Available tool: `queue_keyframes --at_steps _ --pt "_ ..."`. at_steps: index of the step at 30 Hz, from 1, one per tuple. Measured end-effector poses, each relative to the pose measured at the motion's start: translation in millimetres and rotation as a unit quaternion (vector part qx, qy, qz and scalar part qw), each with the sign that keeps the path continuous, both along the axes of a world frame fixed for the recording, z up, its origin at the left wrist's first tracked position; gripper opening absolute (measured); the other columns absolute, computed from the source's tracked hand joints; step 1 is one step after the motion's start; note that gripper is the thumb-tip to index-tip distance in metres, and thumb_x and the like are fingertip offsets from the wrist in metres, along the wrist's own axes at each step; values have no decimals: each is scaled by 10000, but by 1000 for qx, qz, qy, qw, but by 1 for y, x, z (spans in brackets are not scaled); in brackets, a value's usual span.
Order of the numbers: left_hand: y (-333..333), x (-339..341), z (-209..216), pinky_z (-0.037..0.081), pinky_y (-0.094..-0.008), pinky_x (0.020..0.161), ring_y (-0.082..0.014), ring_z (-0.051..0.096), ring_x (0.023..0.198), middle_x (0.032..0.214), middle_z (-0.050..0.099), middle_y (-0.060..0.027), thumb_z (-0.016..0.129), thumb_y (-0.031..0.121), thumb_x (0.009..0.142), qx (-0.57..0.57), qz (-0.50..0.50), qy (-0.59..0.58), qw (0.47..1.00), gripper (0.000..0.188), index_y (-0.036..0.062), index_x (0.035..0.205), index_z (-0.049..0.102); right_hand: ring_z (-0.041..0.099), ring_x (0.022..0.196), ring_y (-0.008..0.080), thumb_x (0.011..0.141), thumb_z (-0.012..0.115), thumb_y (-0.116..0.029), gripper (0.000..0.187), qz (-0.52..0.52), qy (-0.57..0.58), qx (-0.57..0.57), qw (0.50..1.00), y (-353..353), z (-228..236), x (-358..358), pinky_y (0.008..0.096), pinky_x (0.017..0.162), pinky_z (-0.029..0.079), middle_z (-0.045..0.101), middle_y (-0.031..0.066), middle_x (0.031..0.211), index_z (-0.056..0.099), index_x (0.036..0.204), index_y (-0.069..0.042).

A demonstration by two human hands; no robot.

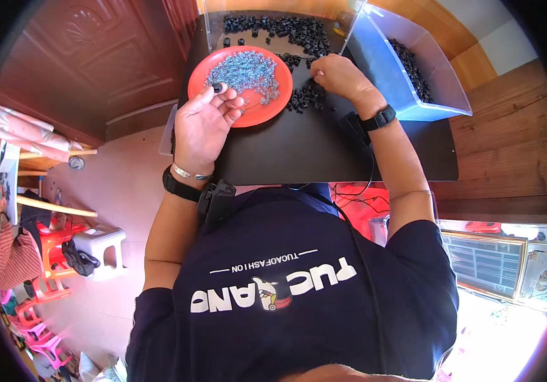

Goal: Sorting small black plastic components into a red plate and a plastic storage bin.

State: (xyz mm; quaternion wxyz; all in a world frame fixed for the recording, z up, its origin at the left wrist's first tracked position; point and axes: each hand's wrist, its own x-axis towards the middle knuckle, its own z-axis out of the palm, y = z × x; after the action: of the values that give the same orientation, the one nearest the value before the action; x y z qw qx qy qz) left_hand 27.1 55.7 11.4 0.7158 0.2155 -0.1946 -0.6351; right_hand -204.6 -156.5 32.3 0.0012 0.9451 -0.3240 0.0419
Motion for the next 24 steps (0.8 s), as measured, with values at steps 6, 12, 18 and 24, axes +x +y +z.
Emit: queue_keyframes --at_steps 6,12,18,24 --pt "-3 -14 0 486 -330 792 -234 623 896 933 634 -96 496 203 940 8 -16 -10 1000 185 47 962 593 620 831 133 865 658 -216 180 71 -345 383 854 21 16 14 279 785 481 688 31 892 701 962 -70" --pt "-6 -29 5 484 -332 791 -233 625 893 934 642 -96 505 199 930 -3 -30 -13 999 193 39 974 604 563 830 88 866 680 -234 232 111 -405 506 754 61 31 45 254 790 464 666 3 914 704 1012 -54" --pt "-6 -33 8 469 -331 792 -225 616 896 927 638 -81 521 222 913 -24 -40 -15 999 208 47 985 605 603 787 94 872 672 -220 228 136 -401 573 702 74 23 58 252 748 477 689 32 890 700 1026 -54" --pt "-3 -32 7 469 -337 807 -225 613 900 934 635 -80 525 230 909 -20 -43 -6 999 212 46 982 601 614 746 97 906 623 -141 176 158 -406 565 701 86 28 62 245 714 501 681 36 862 682 1037 -40"
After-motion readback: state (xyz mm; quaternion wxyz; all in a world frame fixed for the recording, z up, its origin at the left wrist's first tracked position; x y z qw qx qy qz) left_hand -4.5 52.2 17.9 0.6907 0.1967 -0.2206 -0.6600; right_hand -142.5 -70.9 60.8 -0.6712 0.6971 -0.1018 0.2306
